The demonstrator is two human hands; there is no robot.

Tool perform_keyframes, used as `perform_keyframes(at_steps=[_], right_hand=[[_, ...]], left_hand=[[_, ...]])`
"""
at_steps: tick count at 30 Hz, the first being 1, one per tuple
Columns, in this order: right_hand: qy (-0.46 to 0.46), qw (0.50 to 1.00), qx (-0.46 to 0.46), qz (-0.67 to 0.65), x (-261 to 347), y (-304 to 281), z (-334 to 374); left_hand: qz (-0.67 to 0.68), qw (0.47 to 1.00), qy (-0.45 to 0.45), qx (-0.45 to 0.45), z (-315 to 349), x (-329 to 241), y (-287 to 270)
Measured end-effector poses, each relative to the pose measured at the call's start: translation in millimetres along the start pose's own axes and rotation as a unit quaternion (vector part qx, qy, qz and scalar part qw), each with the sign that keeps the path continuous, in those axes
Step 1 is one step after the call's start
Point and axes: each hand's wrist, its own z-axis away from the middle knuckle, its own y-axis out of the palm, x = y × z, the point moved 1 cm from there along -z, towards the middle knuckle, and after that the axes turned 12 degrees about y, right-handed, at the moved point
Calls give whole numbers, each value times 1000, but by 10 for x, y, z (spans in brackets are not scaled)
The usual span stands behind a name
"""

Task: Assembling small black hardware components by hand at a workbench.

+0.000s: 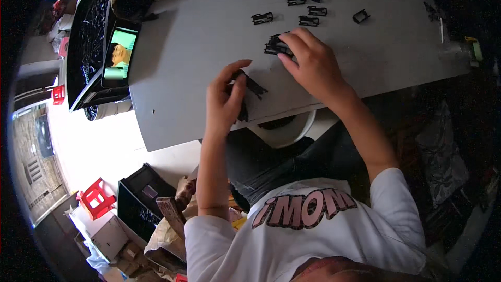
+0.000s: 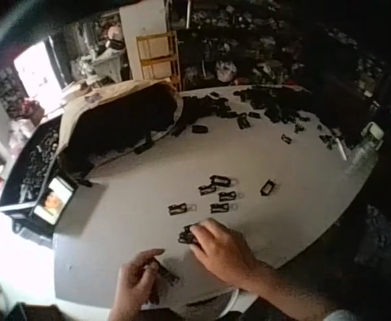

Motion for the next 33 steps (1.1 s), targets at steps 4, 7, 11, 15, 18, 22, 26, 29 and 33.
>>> perform_keyframes(at_steps=[4,7,11,15,18,22,26,29,33], right_hand=[[12,999,8,39,15,110,-26],[5,998,18,53,26,113,-19],[-13,996,34,77,42,112,-37],[3,993,60,103,79,181,-20],[39,990,63,118,65,159,7],[25,987,128,-92,160,67,69],[-6,991,115,-66,268,82,134],[-28,994,98,-32,345,42,152],[-34,993,111,-38,368,-61,169]], left_hand=[[19,1000,-11,-1,51,16,29],[-32,998,58,-2,52,33,31],[-23,999,41,-10,57,0,45],[-61,997,48,-31,67,47,51],[-68,993,83,-57,44,58,86],[-76,993,58,-76,46,60,128],[-80,987,110,-88,55,85,162],[-85,991,81,-70,92,63,177],[-66,994,79,-45,123,33,143]])
